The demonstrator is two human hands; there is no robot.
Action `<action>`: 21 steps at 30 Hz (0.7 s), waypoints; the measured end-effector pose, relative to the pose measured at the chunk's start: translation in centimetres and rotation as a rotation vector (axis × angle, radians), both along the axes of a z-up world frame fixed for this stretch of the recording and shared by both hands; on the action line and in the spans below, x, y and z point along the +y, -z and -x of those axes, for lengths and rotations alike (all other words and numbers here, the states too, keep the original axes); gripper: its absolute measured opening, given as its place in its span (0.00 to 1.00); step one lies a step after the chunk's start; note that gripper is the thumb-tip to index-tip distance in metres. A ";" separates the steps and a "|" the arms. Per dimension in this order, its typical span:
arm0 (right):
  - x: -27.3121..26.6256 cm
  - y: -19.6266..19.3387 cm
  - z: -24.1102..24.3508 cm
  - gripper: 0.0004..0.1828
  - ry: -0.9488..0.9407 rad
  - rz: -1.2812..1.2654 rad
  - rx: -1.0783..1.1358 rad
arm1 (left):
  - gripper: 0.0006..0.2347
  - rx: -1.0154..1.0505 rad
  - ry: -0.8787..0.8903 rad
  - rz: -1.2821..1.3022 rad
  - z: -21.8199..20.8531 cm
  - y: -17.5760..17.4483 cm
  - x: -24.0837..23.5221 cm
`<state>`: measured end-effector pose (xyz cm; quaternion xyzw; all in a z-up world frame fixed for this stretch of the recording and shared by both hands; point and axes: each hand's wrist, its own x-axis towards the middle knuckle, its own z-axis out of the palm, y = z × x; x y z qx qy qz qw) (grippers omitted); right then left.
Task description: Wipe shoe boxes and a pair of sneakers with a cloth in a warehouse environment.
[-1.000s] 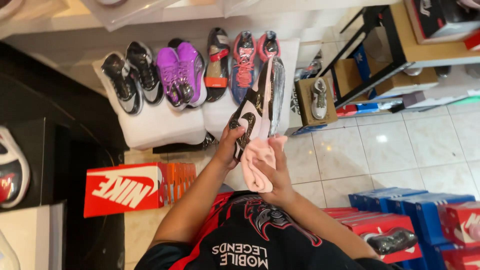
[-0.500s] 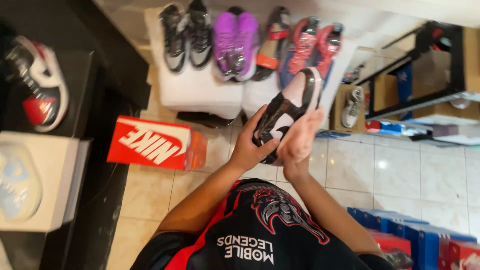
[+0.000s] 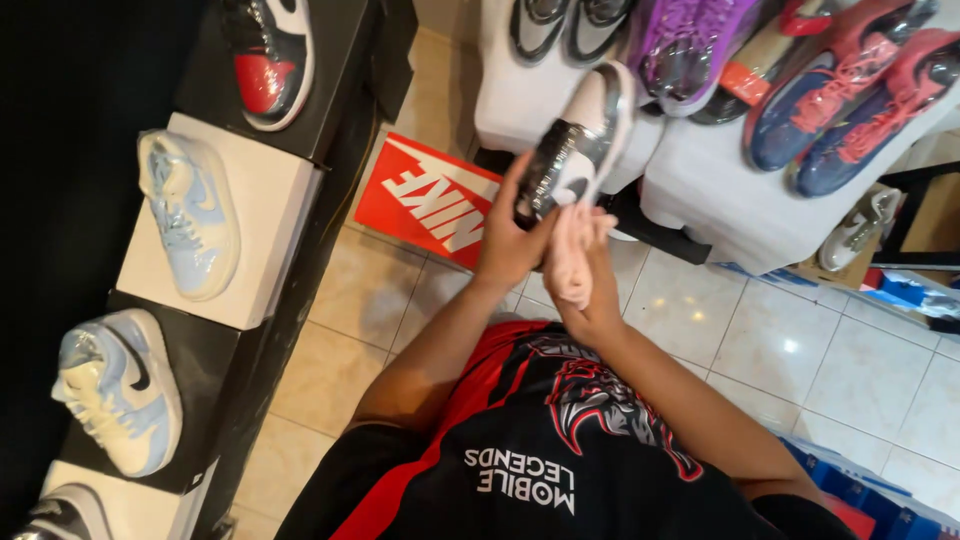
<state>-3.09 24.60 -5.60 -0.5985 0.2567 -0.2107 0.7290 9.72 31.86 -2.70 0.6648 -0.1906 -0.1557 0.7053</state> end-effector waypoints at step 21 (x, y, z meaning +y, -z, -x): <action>-1.9 12.8 -4.6 0.31 -0.330 -0.170 0.514 | 0.34 -0.828 0.913 -0.764 -18.8 12.5 12.8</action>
